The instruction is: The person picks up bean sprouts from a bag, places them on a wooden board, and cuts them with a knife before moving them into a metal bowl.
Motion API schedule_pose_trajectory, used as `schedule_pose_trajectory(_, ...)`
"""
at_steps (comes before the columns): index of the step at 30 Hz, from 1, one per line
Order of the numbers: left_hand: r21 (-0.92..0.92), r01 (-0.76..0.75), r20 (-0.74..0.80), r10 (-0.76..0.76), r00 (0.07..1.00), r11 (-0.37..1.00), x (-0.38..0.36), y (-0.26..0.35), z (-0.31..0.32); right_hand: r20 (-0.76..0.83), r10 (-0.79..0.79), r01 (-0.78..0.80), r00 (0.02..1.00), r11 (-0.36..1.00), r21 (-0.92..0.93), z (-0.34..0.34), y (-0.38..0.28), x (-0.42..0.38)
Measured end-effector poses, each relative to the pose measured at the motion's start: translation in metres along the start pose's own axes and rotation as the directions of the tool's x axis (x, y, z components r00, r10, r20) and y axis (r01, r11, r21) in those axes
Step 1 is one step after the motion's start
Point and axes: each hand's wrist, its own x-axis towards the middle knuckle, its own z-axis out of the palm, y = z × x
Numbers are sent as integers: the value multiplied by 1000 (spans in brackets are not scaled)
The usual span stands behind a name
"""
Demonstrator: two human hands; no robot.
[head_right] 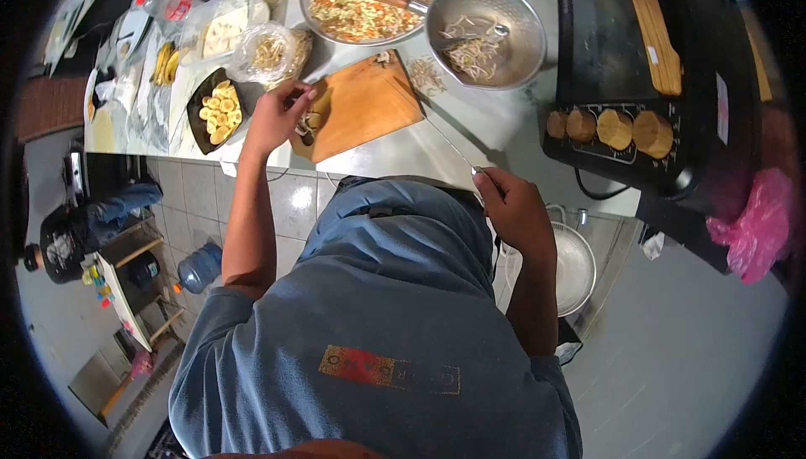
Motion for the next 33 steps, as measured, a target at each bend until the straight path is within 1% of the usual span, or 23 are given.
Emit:
schedule_pose_trajectory(2,-22,99,-65,-101,993,995,-11,-12,5,34,-36,36,999,999,-19,-7,2,6)
schedule_pose_trajectory(3,-11,108,-86,-109,990,994,-13,-28,-15,50,-55,56,997,998,-14,8,-13,13)
schedule_pose_trajectory(5,66,-20,-196,33,980,998,-17,-41,-14,69,-64,66,996,997,-37,8,-22,16)
schedule_pose_trajectory(6,70,-19,-208,33,978,997,-17,-43,-13,77,-67,71,995,996,-48,7,-24,16)
schedule_pose_trajectory(7,65,-12,-218,25,976,998,-17,-44,-13,93,-82,89,992,993,-73,6,-27,18)
schedule_pose_trajectory(9,119,-20,-196,43,980,993,-17,-43,-13,110,-105,116,988,988,-104,6,-30,21)
schedule_pose_trajectory(11,130,-23,-203,50,978,991,-16,-38,-15,127,-110,124,986,986,-111,6,-30,22)
schedule_pose_trajectory(13,160,-24,-173,52,984,987,-17,-38,-15,128,-114,129,985,985,-112,6,-30,23)
schedule_pose_trajectory(17,220,-26,-194,70,978,975,-16,-40,-14,123,-119,133,985,985,-109,5,-28,25)
schedule_pose_trajectory(19,190,-42,-241,88,967,981,-17,-38,-14,120,-123,136,985,985,-109,5,-27,25)
schedule_pose_trajectory(20,191,-43,-238,89,967,981,-17,-36,-14,116,-125,138,985,984,-109,4,-26,25)
schedule_pose_trajectory(22,156,-20,-268,62,961,988,-18,-28,-16,118,-110,122,987,987,-101,4,-23,25)
schedule_pose_trajectory(23,158,-22,-265,64,962,987,-18,-24,-16,121,-98,110,988,989,-94,3,-22,25)
schedule_pose_trajectory(25,80,21,-225,-2,974,997,-18,-12,-16,111,-93,102,989,992,-77,4,-18,25)
schedule_pose_trajectory(26,82,18,-220,0,976,996,-17,-5,-14,102,-90,97,991,993,-64,4,-16,24)
schedule_pose_trajectory(28,-136,-50,-237,17,971,989,-13,6,-6,83,-78,82,993,996,-46,4,-14,21)
schedule_pose_trajectory(29,-134,-55,-230,23,973,989,-11,3,0,66,-70,72,995,997,-32,4,-14,20)
schedule_pose_trajectory(31,-101,-143,-189,122,974,985,-1,2,12,54,-59,61,997,998,-26,3,-11,17)
schedule_pose_trajectory(32,-18,-130,-156,126,980,991,0,3,18,53,-49,50,997,998,-28,2,-10,15)
schedule_pose_trajectory(33,-14,-140,-148,136,979,990,3,5,23,43,-47,47,998,999,-20,2,-9,13)
